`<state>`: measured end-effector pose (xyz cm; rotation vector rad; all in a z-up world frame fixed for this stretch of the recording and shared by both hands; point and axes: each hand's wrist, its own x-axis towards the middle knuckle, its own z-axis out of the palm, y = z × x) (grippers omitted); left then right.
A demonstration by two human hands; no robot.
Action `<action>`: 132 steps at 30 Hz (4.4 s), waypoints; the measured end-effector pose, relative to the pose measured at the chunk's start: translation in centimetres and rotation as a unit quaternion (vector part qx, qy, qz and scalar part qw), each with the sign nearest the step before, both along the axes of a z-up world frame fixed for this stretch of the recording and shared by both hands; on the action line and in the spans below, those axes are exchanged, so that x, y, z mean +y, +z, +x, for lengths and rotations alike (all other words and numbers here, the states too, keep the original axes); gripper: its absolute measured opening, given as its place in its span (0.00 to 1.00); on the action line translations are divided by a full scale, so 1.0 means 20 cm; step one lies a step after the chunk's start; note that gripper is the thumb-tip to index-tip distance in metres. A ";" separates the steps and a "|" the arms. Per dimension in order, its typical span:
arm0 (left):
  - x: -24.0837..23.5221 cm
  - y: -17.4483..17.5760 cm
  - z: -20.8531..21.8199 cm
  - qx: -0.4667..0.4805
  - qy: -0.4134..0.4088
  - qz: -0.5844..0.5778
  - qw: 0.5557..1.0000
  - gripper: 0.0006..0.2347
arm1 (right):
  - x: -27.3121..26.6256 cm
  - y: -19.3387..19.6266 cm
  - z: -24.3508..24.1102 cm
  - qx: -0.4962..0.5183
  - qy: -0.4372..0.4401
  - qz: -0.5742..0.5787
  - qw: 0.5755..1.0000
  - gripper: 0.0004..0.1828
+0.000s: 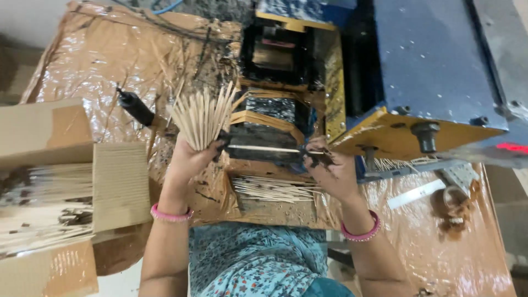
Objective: Feeding raw sticks into an incense manufacturing machine to apply aromatic paste.
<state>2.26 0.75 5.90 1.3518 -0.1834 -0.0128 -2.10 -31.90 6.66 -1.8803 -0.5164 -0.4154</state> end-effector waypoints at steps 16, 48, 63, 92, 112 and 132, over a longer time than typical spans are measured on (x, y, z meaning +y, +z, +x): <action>-0.14 -0.30 0.51 -0.012 0.069 -0.057 0.996 0.03 | 0.09 0.01 0.26 0.044 -0.154 -0.316 0.935 0.20; 0.07 -0.07 0.00 -0.111 0.045 0.070 0.990 0.11 | 0.07 -0.03 0.11 0.119 0.019 0.106 0.987 0.10; -0.17 -0.30 0.50 0.032 0.069 -0.118 0.990 0.04 | 0.09 -0.03 0.29 -0.059 -0.128 -0.296 0.945 0.23; 0.02 -0.08 0.01 -0.066 -0.049 0.095 0.992 0.09 | -0.06 -0.12 0.04 0.133 0.003 0.030 0.991 0.10; -0.13 -0.35 0.53 0.020 0.015 -0.099 0.995 0.03 | -0.08 -0.39 0.52 -0.030 -0.140 -0.265 0.954 0.16; -0.03 -0.65 -0.40 -0.111 0.151 0.202 0.961 0.05 | -0.18 -0.28 -0.30 0.099 -0.142 -0.036 0.984 0.25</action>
